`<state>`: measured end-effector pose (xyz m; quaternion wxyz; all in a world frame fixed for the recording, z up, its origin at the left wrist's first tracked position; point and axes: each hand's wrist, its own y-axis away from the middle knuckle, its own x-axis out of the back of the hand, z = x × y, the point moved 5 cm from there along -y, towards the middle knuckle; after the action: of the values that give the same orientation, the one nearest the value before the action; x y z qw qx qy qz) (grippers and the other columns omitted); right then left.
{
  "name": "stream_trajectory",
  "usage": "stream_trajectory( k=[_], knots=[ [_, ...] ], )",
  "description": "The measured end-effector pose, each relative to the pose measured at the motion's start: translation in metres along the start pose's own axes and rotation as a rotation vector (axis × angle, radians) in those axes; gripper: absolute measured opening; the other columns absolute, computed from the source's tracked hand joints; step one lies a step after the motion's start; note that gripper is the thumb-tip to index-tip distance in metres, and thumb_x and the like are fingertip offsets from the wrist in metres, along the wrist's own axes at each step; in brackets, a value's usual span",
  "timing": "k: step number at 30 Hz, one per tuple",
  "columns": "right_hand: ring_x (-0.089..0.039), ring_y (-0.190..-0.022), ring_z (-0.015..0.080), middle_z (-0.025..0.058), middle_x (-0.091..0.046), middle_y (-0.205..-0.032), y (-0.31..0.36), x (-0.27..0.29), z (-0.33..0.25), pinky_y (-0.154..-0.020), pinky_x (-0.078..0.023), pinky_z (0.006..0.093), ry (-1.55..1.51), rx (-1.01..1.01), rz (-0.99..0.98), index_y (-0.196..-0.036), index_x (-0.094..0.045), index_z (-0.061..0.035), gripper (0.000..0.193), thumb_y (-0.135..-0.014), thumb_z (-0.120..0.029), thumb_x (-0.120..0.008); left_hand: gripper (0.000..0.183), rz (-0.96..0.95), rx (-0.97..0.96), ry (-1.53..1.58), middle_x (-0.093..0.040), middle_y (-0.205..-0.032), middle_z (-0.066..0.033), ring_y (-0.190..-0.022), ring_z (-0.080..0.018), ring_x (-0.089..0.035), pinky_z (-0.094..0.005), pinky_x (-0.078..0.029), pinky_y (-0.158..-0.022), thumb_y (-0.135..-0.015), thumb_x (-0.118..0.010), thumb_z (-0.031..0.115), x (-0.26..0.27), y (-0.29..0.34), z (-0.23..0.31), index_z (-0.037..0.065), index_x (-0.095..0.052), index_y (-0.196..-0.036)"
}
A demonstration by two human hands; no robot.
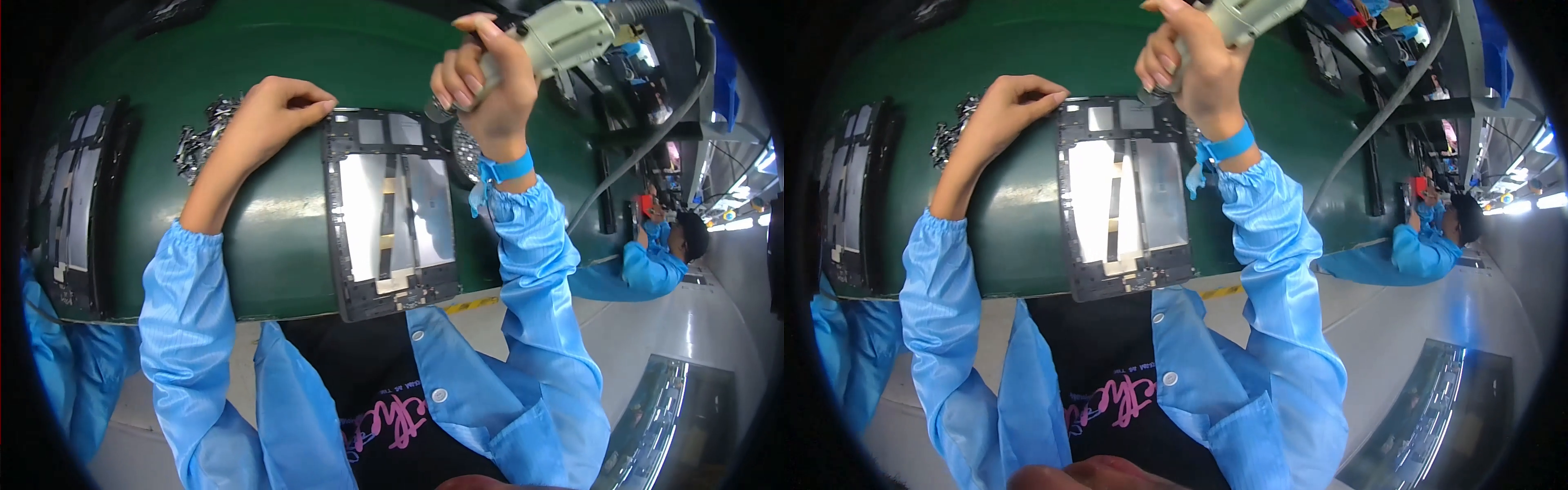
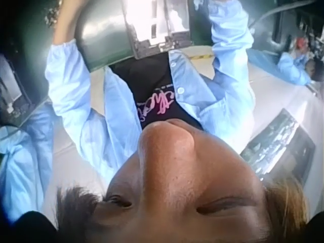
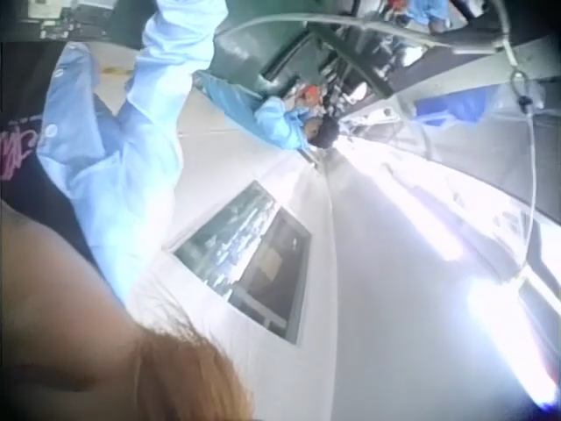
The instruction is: The person assembles electronic devices by installing electronic components into a tablet chassis and securing them with screws from a screw tray using an electric screwdriver.
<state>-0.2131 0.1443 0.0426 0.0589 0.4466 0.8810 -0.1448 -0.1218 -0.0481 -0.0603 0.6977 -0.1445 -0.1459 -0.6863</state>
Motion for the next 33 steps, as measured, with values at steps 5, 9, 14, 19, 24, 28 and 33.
stream_trajectory(
  k=[5, 9, 14, 19, 24, 28, 33],
  knots=[
    [-0.039, -0.035, 0.0144, 0.0019, -0.038, -0.048, -0.015, -0.054, 0.023, -0.04, -0.04, 0.0308, -0.062, -0.023, -0.104, -0.1, -0.059, 0.0012, 0.021, -0.1, -0.018, -0.052, 0.026, 0.0, -0.033, 0.031, -0.071, -0.083, -0.0087, -0.076, -0.0115, -0.063, -0.0271, -0.051, -0.071, -0.092, -0.068, 0.017, -0.002, -0.001, 0.0, -0.006, -0.072, -0.102],
    [-0.039, -0.036, 0.0139, 0.0019, -0.039, -0.048, -0.021, -0.064, 0.046, -0.04, -0.04, 0.0303, -0.131, -0.068, -0.092, -0.101, -0.059, 0.0007, 0.019, -0.1, -0.018, -0.053, 0.024, -0.004, 0.006, 0.038, -0.074, -0.088, -0.0166, -0.078, -0.0216, -0.07, -0.0329, -0.054, -0.074, -0.086, -0.069, 0.018, 0.0, -0.002, 0.003, 0.0, -0.074, -0.101],
    [-0.037, -0.04, 0.0127, 0.0, -0.033, -0.051, -0.024, -0.073, 0.048, -0.041, -0.038, 0.0313, 0.051, 0.075, -0.071, -0.1, -0.06, 0.0041, 0.028, -0.095, -0.023, -0.052, 0.024, 0.029, -0.034, 0.009, -0.074, -0.089, -0.0172, -0.079, -0.0234, -0.071, -0.033, -0.054, -0.075, -0.084, -0.07, 0.017, 0.004, 0.0, 0.004, 0.0, -0.075, -0.101],
    [-0.039, -0.039, 0.0131, 0.0011, -0.036, -0.05, -0.025, -0.069, 0.055, -0.041, -0.039, 0.0317, -0.006, 0.065, -0.057, -0.097, -0.06, 0.0043, 0.025, -0.094, -0.02, -0.055, 0.024, 0.04, -0.028, 0.033, -0.074, -0.089, -0.0176, -0.078, -0.024, -0.071, -0.0331, -0.054, -0.075, -0.083, -0.07, 0.017, 0.002, 0.0, 0.001, 0.001, -0.075, -0.1],
    [-0.039, -0.037, 0.0133, 0.0011, -0.038, -0.049, -0.022, -0.063, 0.068, -0.04, -0.039, 0.0294, -0.109, -0.026, -0.054, -0.101, -0.059, -0.0003, 0.019, -0.1, -0.018, -0.053, 0.024, 0.056, -0.083, 0.053, -0.074, -0.087, -0.0174, -0.076, -0.0239, -0.071, -0.0332, -0.054, -0.074, -0.083, -0.07, 0.017, 0.001, -0.002, 0.0, 0.0, -0.075, -0.099],
    [-0.038, -0.036, 0.0131, 0.001, -0.037, -0.049, -0.021, -0.067, 0.064, -0.04, -0.039, 0.0291, -0.087, -0.003, -0.048, -0.101, -0.058, 0.0, 0.019, -0.1, -0.018, -0.053, 0.023, 0.064, -0.08, 0.035, -0.074, -0.087, -0.0175, -0.075, -0.0238, -0.071, -0.0332, -0.055, -0.074, -0.083, -0.07, 0.017, 0.003, 0.0, 0.002, 0.0, -0.075, -0.098],
    [-0.038, -0.036, 0.0129, 0.001, -0.037, -0.048, -0.019, -0.066, 0.065, -0.04, -0.039, 0.029, -0.089, 0.001, -0.051, -0.101, -0.058, 0.0002, 0.019, -0.1, -0.018, -0.053, 0.023, 0.037, -0.057, 0.01, -0.074, -0.087, -0.0176, -0.075, -0.0231, -0.071, -0.0331, -0.055, -0.073, -0.082, -0.071, 0.016, 0.003, -0.001, 0.003, 0.001, -0.075, -0.098]
  ],
)
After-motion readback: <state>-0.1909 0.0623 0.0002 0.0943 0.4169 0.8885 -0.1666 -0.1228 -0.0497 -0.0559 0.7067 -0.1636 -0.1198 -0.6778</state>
